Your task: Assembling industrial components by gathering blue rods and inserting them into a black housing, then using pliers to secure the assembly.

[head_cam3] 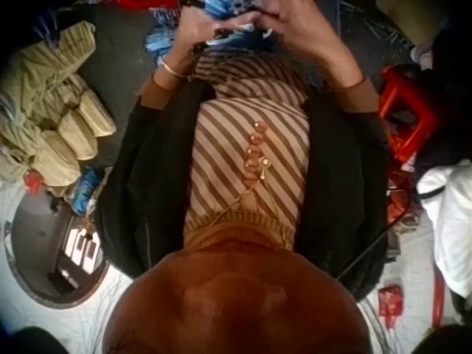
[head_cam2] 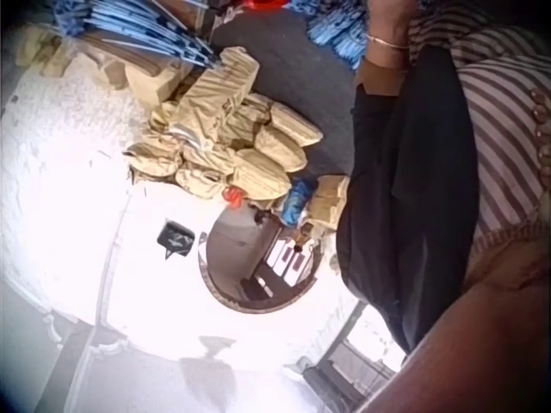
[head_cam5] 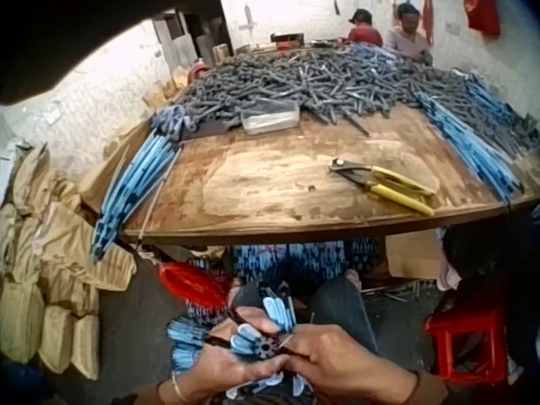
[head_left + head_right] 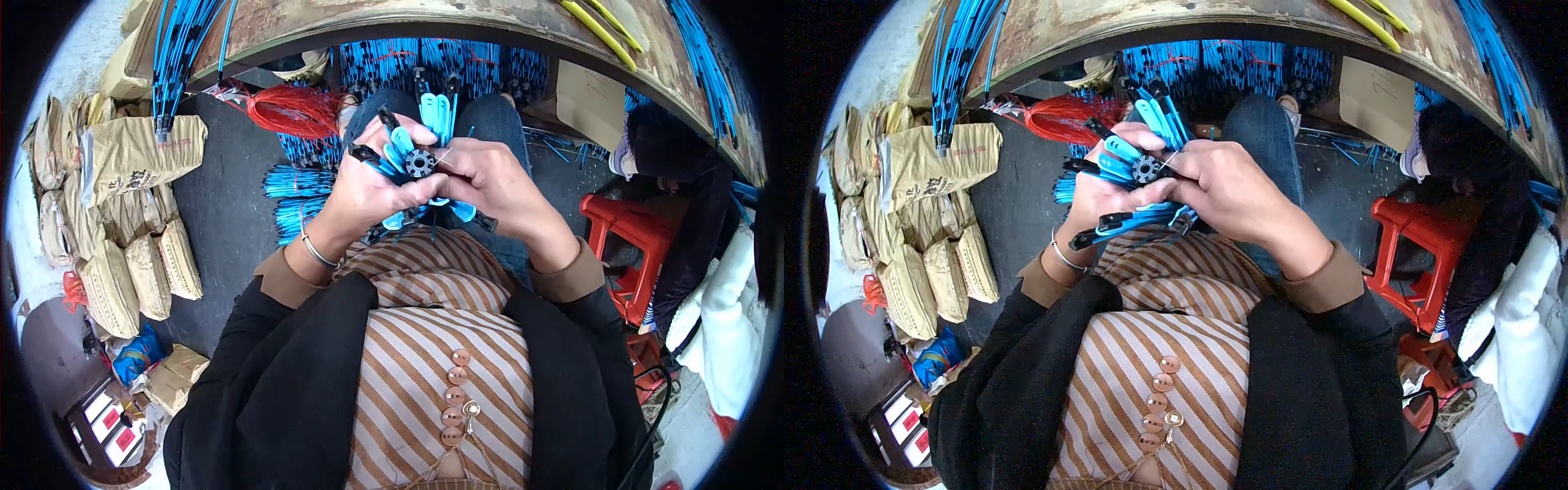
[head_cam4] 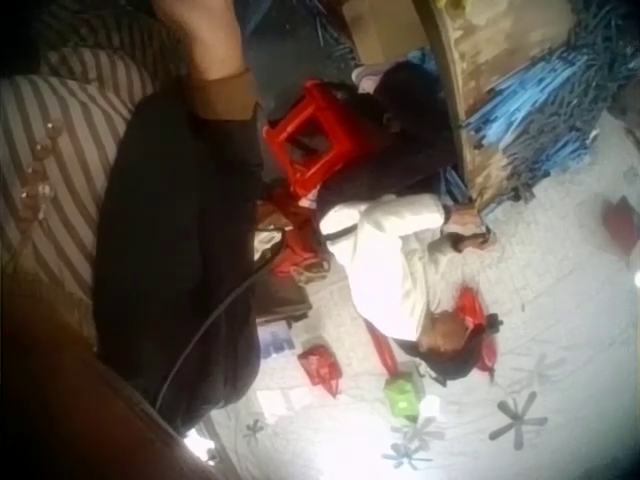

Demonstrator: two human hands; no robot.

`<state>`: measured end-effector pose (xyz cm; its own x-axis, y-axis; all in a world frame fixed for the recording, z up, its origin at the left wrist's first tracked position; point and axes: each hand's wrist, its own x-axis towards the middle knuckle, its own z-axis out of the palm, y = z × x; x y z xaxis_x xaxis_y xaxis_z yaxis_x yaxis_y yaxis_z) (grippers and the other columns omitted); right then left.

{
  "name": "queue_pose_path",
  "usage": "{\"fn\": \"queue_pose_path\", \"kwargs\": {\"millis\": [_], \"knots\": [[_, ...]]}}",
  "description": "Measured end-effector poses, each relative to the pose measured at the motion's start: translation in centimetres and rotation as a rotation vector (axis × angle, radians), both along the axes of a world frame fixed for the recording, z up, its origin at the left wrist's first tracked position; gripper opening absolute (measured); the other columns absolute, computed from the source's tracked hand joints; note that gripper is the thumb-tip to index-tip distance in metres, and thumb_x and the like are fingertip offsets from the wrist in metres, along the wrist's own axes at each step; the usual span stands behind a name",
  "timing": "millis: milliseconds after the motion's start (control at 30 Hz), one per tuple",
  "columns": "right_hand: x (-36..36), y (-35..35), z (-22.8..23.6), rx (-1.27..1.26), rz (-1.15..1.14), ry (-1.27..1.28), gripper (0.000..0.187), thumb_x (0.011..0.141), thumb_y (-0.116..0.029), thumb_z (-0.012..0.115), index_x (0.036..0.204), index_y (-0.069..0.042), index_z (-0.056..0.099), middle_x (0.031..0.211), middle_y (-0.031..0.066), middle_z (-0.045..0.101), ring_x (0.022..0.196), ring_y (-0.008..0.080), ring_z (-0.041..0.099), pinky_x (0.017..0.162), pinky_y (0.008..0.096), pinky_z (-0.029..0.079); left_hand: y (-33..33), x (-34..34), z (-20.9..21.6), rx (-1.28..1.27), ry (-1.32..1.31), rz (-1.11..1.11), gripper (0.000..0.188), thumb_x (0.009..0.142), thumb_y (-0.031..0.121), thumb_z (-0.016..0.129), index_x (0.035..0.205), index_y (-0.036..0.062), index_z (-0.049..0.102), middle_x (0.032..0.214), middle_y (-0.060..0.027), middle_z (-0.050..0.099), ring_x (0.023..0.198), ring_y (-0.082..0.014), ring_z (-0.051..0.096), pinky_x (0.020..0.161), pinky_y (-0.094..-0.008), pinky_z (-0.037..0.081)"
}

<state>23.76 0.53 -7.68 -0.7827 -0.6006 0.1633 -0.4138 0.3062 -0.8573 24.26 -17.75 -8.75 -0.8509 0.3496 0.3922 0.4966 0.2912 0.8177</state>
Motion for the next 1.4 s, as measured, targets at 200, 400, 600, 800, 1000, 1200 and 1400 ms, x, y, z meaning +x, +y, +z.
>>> {"fn": "queue_pose_path", "kwargs": {"millis": [200,400,600,800,1000,1200,1400], "knots": [[0.4,-0.1,-0.1,-0.142,-0.166,-0.462,0.011,0.073,-0.005,0.064,0.079,0.004,0.064,0.067,0.0082,0.059,0.056,0.0135,0.049,0.053,0.0257,0.040,1.9,1.6,1.0,0.461,-0.515,0.081,0.034,0.073,0.002,0.063,0.105,0.0040,0.053,0.087,-0.0065,0.058,0.074,-0.0152,0.053,0.068,-0.0267,0.044],[0.6,0.1,0.0,-0.208,-0.217,-0.610,0.016,0.072,-0.005,0.066,0.085,0.004,0.067,0.071,0.0070,0.062,0.059,0.0102,0.051,0.054,0.0225,0.041,2.1,1.3,0.8,0.275,-0.383,0.081,0.029,0.076,-0.001,0.058,0.104,0.0041,0.050,0.085,-0.0052,0.057,0.074,-0.0136,0.052,0.068,-0.0253,0.044],[-1.4,3.6,2.0,-0.321,-0.487,-0.476,0.024,0.073,-0.001,0.067,0.096,0.004,0.065,0.080,0.0066,0.066,0.063,0.0102,0.055,0.057,0.0186,0.043,1.6,0.9,0.9,0.278,-0.360,0.088,0.025,0.073,-0.001,0.060,0.096,0.0050,0.052,0.084,-0.0045,0.057,0.072,-0.0140,0.052,0.068,-0.0256,0.044],[-9.0,9.6,6.0,0.354,-0.797,0.723,0.040,0.076,-0.017,0.071,0.111,-0.003,0.061,0.097,0.0144,0.063,0.085,0.0242,0.058,0.076,0.0298,0.046,0.0,1.0,2.4,0.300,-0.525,-0.209,0.018,0.068,-0.003,0.063,0.083,0.0055,0.059,0.083,-0.0050,0.061,0.071,-0.0144,0.054,0.069,-0.0259,0.045],[-15.2,10.2,3.9,0.759,-0.593,0.614,0.046,0.085,-0.036,0.058,0.117,-0.004,0.056,0.100,0.0177,0.057,0.086,0.0330,0.054,0.080,0.0367,0.045,-0.5,0.3,3.9,0.249,-0.717,-0.428,0.018,0.067,-0.003,0.063,0.082,0.0056,0.059,0.085,-0.0055,0.061,0.072,-0.0141,0.055,0.070,-0.0253,0.045],[-10.4,10.1,7.1,-0.049,-0.832,0.089,0.034,0.092,-0.033,0.050,0.108,-0.004,0.057,0.081,0.0091,0.058,0.077,0.0223,0.053,0.069,0.0309,0.046,-1.2,-0.1,2.6,0.274,-0.569,-0.324,0.024,0.066,-0.002,0.065,0.090,0.0019,0.057,0.077,-0.0079,0.064,0.071,-0.0158,0.059,0.069,-0.0244,0.047],[2.4,7.2,0.6,-0.639,-0.395,-0.700,0.066,0.085,-0.008,0.056,0.140,-0.011,0.020,0.103,0.0118,0.048,0.090,0.0247,0.054,0.065,0.0336,0.057,-1.1,-0.7,1.9,0.411,-0.633,-0.231,0.020,0.069,-0.003,0.067,0.085,0.0035,0.058,0.078,-0.0044,0.062,0.070,-0.0127,0.056,0.070,-0.0254,0.046]]}}
